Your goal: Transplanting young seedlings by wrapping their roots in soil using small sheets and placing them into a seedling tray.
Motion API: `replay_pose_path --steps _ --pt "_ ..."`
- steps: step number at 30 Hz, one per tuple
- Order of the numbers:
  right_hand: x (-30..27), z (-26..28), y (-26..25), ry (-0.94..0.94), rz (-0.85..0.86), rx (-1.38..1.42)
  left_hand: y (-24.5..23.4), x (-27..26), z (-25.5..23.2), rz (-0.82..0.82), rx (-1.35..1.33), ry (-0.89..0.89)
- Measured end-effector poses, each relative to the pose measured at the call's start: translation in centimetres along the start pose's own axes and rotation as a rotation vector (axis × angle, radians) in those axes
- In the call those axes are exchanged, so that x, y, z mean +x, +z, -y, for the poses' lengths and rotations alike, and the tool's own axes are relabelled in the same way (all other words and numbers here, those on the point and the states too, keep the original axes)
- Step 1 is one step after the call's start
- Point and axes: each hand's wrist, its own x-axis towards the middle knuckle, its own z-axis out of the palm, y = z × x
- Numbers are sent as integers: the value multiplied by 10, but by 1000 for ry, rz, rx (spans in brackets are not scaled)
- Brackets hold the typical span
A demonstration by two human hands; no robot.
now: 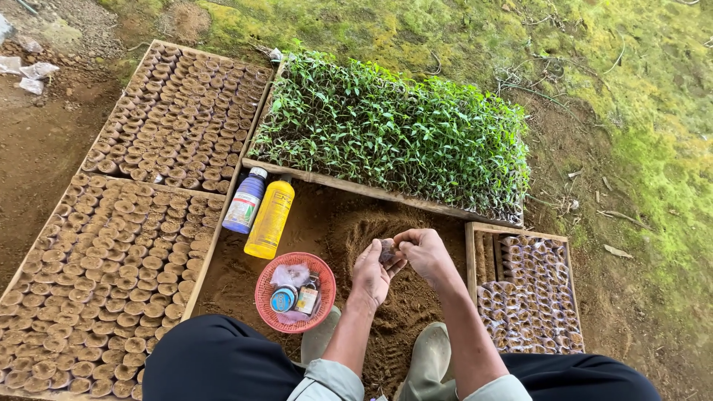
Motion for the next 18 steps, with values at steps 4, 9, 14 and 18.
replay_pose_path --steps 4,9,14,18 --pt "0 3 -1 -2 2 -33 -6 9 5 2 -2 -11" --pt "-2 5 1 -1 -5 -72 -8 11 6 10 -14 -9" --pt "-21 29 0 -37 3 -100 -1 3 -2 8 -66 -34" --pt "-8 -3 -5 -244 -99 -366 -6 6 -1 5 -119 -68"
